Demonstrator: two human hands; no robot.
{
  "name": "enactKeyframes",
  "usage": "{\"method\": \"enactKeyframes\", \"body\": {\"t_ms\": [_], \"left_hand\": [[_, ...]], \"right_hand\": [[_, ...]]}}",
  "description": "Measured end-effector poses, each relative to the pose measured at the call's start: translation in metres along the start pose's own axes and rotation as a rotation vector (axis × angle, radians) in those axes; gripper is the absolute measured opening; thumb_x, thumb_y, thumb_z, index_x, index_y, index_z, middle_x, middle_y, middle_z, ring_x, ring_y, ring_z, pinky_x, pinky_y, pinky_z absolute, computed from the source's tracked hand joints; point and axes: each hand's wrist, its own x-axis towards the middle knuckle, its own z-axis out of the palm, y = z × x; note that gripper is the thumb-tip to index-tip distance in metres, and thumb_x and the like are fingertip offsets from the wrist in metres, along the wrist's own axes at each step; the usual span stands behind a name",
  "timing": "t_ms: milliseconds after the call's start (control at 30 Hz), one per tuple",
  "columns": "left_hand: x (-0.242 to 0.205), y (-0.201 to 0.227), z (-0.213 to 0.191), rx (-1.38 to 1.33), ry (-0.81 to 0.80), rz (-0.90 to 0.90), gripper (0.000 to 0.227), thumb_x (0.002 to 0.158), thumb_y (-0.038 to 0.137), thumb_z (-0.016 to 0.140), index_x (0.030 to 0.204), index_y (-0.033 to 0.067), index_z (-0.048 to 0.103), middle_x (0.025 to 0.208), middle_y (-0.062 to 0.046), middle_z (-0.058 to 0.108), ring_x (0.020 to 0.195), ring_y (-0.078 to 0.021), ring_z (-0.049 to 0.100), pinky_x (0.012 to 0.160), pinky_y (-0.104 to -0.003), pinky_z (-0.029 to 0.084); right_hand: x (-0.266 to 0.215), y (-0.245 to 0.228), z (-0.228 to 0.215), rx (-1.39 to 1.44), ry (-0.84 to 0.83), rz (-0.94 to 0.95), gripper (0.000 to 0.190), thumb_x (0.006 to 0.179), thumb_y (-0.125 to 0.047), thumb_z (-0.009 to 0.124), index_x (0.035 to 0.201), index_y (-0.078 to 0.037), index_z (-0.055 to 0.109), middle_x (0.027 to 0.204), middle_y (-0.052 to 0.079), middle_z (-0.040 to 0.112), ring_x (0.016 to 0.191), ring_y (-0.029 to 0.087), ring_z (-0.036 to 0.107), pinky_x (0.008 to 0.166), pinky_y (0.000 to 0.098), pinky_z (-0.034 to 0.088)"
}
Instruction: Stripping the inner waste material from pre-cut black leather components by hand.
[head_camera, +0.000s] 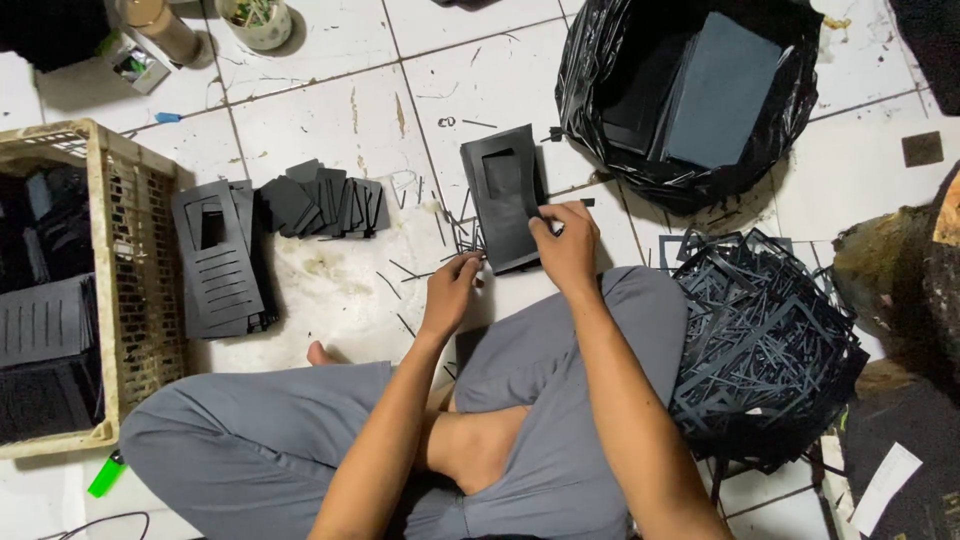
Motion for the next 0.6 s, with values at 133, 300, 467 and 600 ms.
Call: {"method": "enactKeyframes", "body": {"t_ms": [133,300,467,600], "left_hand": [[0.007,-0.023,-0.009,-0.013,0.037,0.008,0.041,0.100,0.042,0.055,0.126,0.0170,0.074,0.116,-0.014,0.075,0.113,-0.0367,0.069,0.097,-0.047,0.051],[-0.009,-0.001,-0.040,-0.472,0.043,-0.103,0.069,0.104,0.051,0.041,0.148,-0.0017,0.048,0.132,-0.020,0.062,0.105,-0.0268,0.057,0.088,-0.032,0.048],[-0.021,-0.016,-0.097,-0.680,0.065,-0.039,0.080,0.100,0.062,0.046,0.153,0.0025,0.038,0.147,-0.024,0.049,0.129,-0.0444,0.047,0.105,-0.049,0.041],[-0.041,-0.023,-0.134,-0.700,0.030,0.127,0.051,0.106,0.040,0.049,0.133,-0.0011,0.060,0.120,-0.027,0.070,0.097,-0.0400,0.073,0.082,-0.046,0.060]], "right_hand": [[-0.022,-0.023,-0.006,0.194,-0.015,-0.226,0.020,0.091,-0.015,0.072,0.104,0.001,0.074,0.118,0.017,0.064,0.114,0.041,0.063,0.099,0.0490,0.049],[-0.075,-0.040,0.017,0.812,-0.227,-0.355,0.014,0.095,-0.010,0.066,0.103,0.001,0.066,0.125,0.023,0.062,0.128,0.038,0.054,0.112,0.0495,0.037],[-0.137,-0.064,0.032,1.115,-0.344,-0.090,0.007,0.098,-0.006,0.061,0.103,-0.002,0.063,0.127,0.016,0.060,0.127,0.025,0.052,0.110,0.0399,0.038],[-0.130,-0.028,0.049,0.686,-0.535,-0.076,0.030,0.102,-0.031,0.066,0.114,-0.004,0.068,0.125,0.013,0.062,0.123,0.022,0.057,0.103,0.0387,0.047]]}}
